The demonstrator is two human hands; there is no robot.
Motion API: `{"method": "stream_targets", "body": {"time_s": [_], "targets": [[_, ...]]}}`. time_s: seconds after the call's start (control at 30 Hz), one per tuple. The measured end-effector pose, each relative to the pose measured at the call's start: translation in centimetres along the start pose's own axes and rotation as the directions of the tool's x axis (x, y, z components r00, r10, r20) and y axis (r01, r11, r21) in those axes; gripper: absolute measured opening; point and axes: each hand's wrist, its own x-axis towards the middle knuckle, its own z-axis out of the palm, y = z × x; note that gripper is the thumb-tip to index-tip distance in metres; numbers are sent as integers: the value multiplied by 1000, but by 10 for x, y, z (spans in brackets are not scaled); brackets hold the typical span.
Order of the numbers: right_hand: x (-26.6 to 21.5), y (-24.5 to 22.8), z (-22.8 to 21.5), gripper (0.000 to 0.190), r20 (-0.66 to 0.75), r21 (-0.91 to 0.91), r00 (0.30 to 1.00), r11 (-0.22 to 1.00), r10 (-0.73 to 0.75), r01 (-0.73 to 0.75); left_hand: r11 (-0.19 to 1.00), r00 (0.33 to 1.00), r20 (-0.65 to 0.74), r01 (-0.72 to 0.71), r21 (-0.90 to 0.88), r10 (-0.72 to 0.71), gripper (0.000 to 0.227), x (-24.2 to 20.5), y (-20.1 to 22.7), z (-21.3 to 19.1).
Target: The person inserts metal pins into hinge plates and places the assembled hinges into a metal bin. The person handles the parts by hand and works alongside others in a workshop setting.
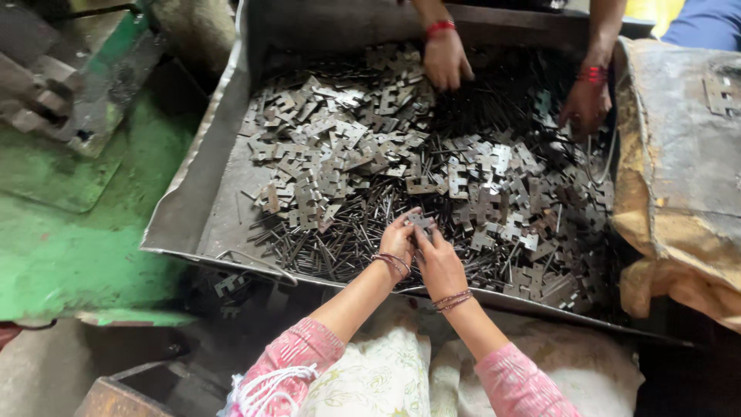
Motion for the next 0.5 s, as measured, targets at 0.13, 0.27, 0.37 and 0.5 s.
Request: {"method": "stream_targets", "body": {"time_s": [0.13, 0.27, 0.37, 0.5], "targets": [[0, 17, 2, 53, -30, 70, 999, 997, -24, 26, 1000, 1000, -19, 14, -25, -15, 41, 4, -4, 5], [5, 30, -7, 51, -18, 270, 994, 958, 103, -95, 996, 999, -3, 38, 77, -38, 40, 6, -9, 17], [12, 41, -29, 50, 197, 362, 908, 834, 369, -417, 962, 993, -60, 117, 246, -105, 40, 0, 4, 29], [21, 70, -95, 44, 234, 464, 846, 709, 480, -531, 776, 989, -32, 132, 616, -142, 45, -17, 56, 32]]}}
